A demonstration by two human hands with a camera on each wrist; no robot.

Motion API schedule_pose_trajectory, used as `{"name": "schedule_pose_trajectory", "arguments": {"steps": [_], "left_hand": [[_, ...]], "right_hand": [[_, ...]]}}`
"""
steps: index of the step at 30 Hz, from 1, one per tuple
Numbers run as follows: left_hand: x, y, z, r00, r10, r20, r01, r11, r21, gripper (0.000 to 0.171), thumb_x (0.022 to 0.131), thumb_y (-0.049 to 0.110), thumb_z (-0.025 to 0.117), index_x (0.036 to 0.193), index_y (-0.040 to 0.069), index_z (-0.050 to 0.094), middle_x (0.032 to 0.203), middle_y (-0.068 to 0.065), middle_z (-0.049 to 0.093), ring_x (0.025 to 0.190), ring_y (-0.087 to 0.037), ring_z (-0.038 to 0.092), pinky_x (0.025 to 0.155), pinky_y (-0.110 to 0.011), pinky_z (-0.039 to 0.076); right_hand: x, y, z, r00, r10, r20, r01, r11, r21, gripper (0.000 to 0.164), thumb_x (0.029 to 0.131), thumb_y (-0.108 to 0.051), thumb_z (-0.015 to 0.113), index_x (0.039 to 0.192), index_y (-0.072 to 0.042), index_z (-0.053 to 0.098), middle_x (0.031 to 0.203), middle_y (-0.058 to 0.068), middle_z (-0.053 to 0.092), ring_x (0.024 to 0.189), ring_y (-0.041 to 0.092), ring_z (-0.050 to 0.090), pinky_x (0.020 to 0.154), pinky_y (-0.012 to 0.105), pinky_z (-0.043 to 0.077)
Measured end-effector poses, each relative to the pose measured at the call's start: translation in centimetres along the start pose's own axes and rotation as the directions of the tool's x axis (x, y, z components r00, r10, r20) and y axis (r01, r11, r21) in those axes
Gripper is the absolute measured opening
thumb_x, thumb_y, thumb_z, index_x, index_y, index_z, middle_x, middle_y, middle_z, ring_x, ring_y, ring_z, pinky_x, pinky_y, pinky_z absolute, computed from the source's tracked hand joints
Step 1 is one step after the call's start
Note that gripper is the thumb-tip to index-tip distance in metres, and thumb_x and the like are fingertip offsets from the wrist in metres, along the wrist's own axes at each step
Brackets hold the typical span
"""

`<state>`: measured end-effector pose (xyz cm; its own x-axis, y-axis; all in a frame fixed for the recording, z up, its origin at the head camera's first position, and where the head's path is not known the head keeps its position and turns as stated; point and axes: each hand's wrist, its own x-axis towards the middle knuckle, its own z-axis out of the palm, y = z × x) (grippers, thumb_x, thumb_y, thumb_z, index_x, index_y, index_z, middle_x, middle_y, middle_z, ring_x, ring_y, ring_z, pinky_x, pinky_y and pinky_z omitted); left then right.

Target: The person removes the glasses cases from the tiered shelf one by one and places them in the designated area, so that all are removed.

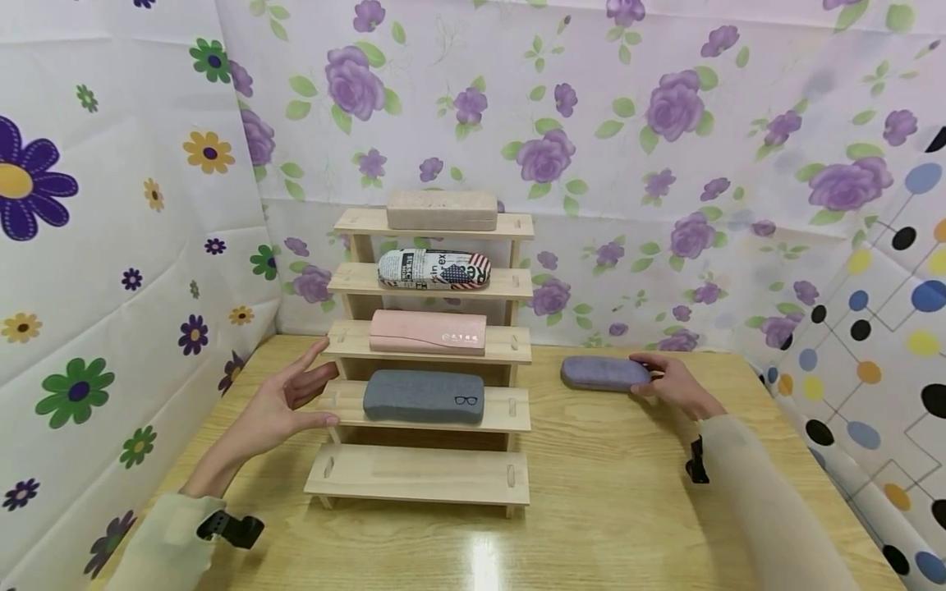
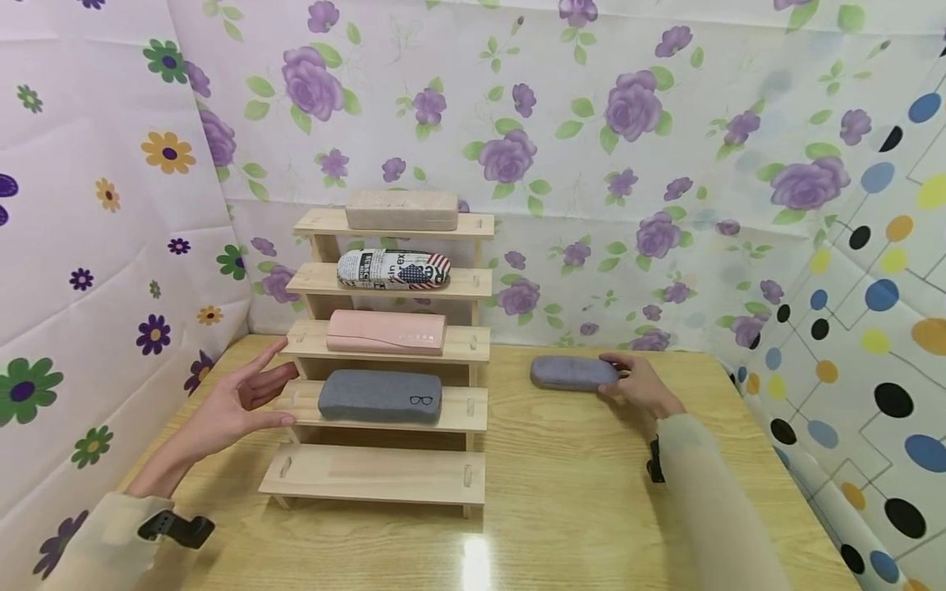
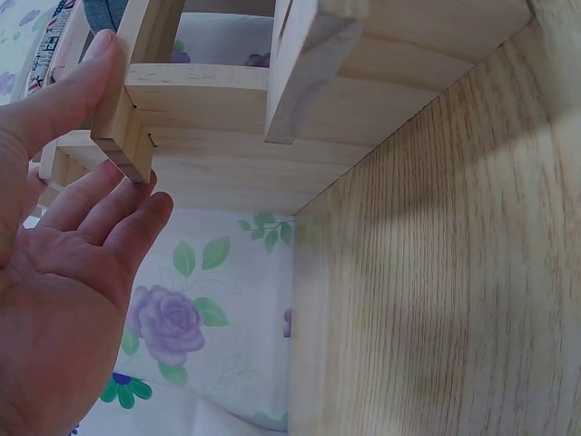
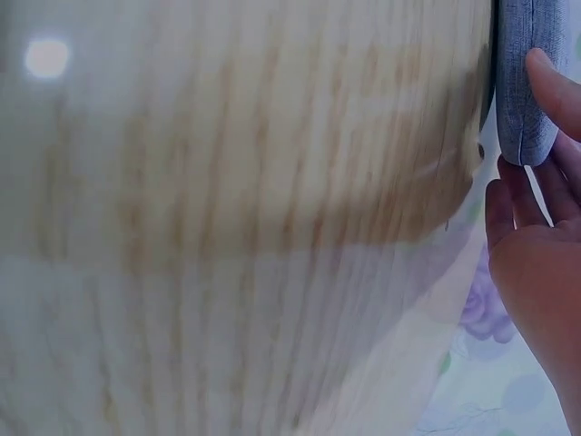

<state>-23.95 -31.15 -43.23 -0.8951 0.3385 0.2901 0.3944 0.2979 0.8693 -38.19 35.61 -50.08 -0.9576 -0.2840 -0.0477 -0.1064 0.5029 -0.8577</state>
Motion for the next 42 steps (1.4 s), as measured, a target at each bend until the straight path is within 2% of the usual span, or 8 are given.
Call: {"name": "schedule_pose_trajectory", "arguments": {"steps": [5, 12, 15, 20, 28, 32, 36, 42], "left_hand": [[0.1, 0.1, 0.1, 1.000, 0.000, 0.003, 0.000, 1.000, -0.012, 0.111, 0.085, -0.003, 0.087, 0.171, 0.021, 0.021, 0.156, -0.030, 0.043, 0.144, -0.036, 0.043, 0.110, -0.023, 0.046], [0.2, 0.1, 0.2, 1.000, 0.003, 0.005, -0.003, 1.000, -0.009, 0.110, 0.085, -0.002, 0.087, 0.171, 0.022, 0.022, 0.156, -0.030, 0.044, 0.144, -0.037, 0.043, 0.109, -0.022, 0.046], [0.3, 0.2, 0.2, 1.000, 0.006, 0.006, -0.006, 1.000, -0.013, 0.110, 0.085, -0.002, 0.087, 0.171, 0.022, 0.022, 0.156, -0.030, 0.044, 0.144, -0.036, 0.044, 0.109, -0.021, 0.046], [0.3, 0.2, 0.2, 1.000, 0.012, 0.004, -0.012, 1.000, -0.012, 0.111, 0.084, -0.003, 0.087, 0.171, 0.022, 0.022, 0.156, -0.030, 0.044, 0.144, -0.035, 0.044, 0.109, -0.022, 0.046], [0.3, 0.1, 0.3, 1.000, 0.005, 0.008, -0.005, 1.000, -0.011, 0.111, 0.084, -0.001, 0.088, 0.171, 0.022, 0.022, 0.156, -0.030, 0.044, 0.144, -0.043, 0.042, 0.110, -0.024, 0.046], [0.3, 0.0, 0.3, 1.000, 0.006, 0.007, -0.006, 1.000, -0.007, 0.111, 0.085, -0.001, 0.088, 0.171, 0.022, 0.022, 0.156, -0.030, 0.044, 0.144, -0.044, 0.041, 0.110, -0.024, 0.046], [0.3, 0.0, 0.2, 1.000, 0.010, 0.006, -0.010, 1.000, -0.009, 0.110, 0.085, -0.001, 0.087, 0.171, 0.022, 0.022, 0.156, -0.030, 0.044, 0.144, -0.042, 0.042, 0.109, -0.022, 0.046], [0.0, 0.1, 0.1, 1.000, 0.009, 0.002, -0.009, 1.000, -0.004, 0.110, 0.085, -0.001, 0.087, 0.171, 0.021, 0.021, 0.157, -0.030, 0.043, 0.144, -0.042, 0.042, 0.111, -0.026, 0.046]], "right_hand": [[0.3, 0.1, -0.2, 1.000, 0.006, 0.002, -0.006, 1.000, -0.020, 0.068, 0.099, 0.000, 0.072, 0.158, 0.006, 0.040, 0.156, 0.032, 0.039, 0.138, 0.051, 0.043, 0.108, 0.058, 0.049], [0.4, 0.1, -0.4, 1.000, 0.006, 0.004, -0.006, 1.000, -0.009, 0.069, 0.098, 0.002, 0.072, 0.158, 0.008, 0.039, 0.155, 0.033, 0.040, 0.137, 0.050, 0.044, 0.098, 0.037, 0.056], [0.4, 0.0, -0.4, 1.000, 0.009, 0.004, -0.009, 1.000, -0.010, 0.069, 0.098, 0.002, 0.072, 0.158, 0.007, 0.039, 0.155, 0.033, 0.040, 0.137, 0.050, 0.044, 0.097, 0.035, 0.055], [0.3, -0.1, -0.4, 1.000, 0.009, 0.005, -0.009, 1.000, -0.009, 0.069, 0.098, 0.001, 0.072, 0.159, 0.007, 0.039, 0.156, 0.033, 0.039, 0.138, 0.050, 0.043, 0.099, 0.039, 0.055], [0.2, 0.0, -0.6, 1.000, 0.011, 0.012, -0.011, 1.000, -0.006, 0.071, 0.099, 0.000, 0.072, 0.160, 0.006, 0.037, 0.156, 0.034, 0.039, 0.139, 0.051, 0.042, 0.101, 0.040, 0.055], [-0.2, -0.2, -0.9, 1.000, -0.011, 0.011, 0.012, 1.000, -0.010, 0.074, 0.098, -0.002, 0.074, 0.161, 0.006, 0.035, 0.158, 0.033, 0.037, 0.140, 0.052, 0.041, 0.106, 0.053, 0.052], [-1.0, -0.5, -1.4, 0.999, -0.052, 0.002, 0.053, 0.997, -0.049, 0.075, 0.098, -0.005, 0.075, 0.160, 0.007, 0.035, 0.160, 0.033, 0.035, 0.141, 0.053, 0.038, 0.113, 0.067, 0.041], [-2.3, -0.8, -2.1, 0.995, -0.100, -0.012, 0.099, 0.990, -0.100, 0.071, 0.100, -0.007, 0.073, 0.159, 0.007, 0.037, 0.160, 0.032, 0.036, 0.140, 0.054, 0.038, 0.115, 0.072, 0.033]]}}
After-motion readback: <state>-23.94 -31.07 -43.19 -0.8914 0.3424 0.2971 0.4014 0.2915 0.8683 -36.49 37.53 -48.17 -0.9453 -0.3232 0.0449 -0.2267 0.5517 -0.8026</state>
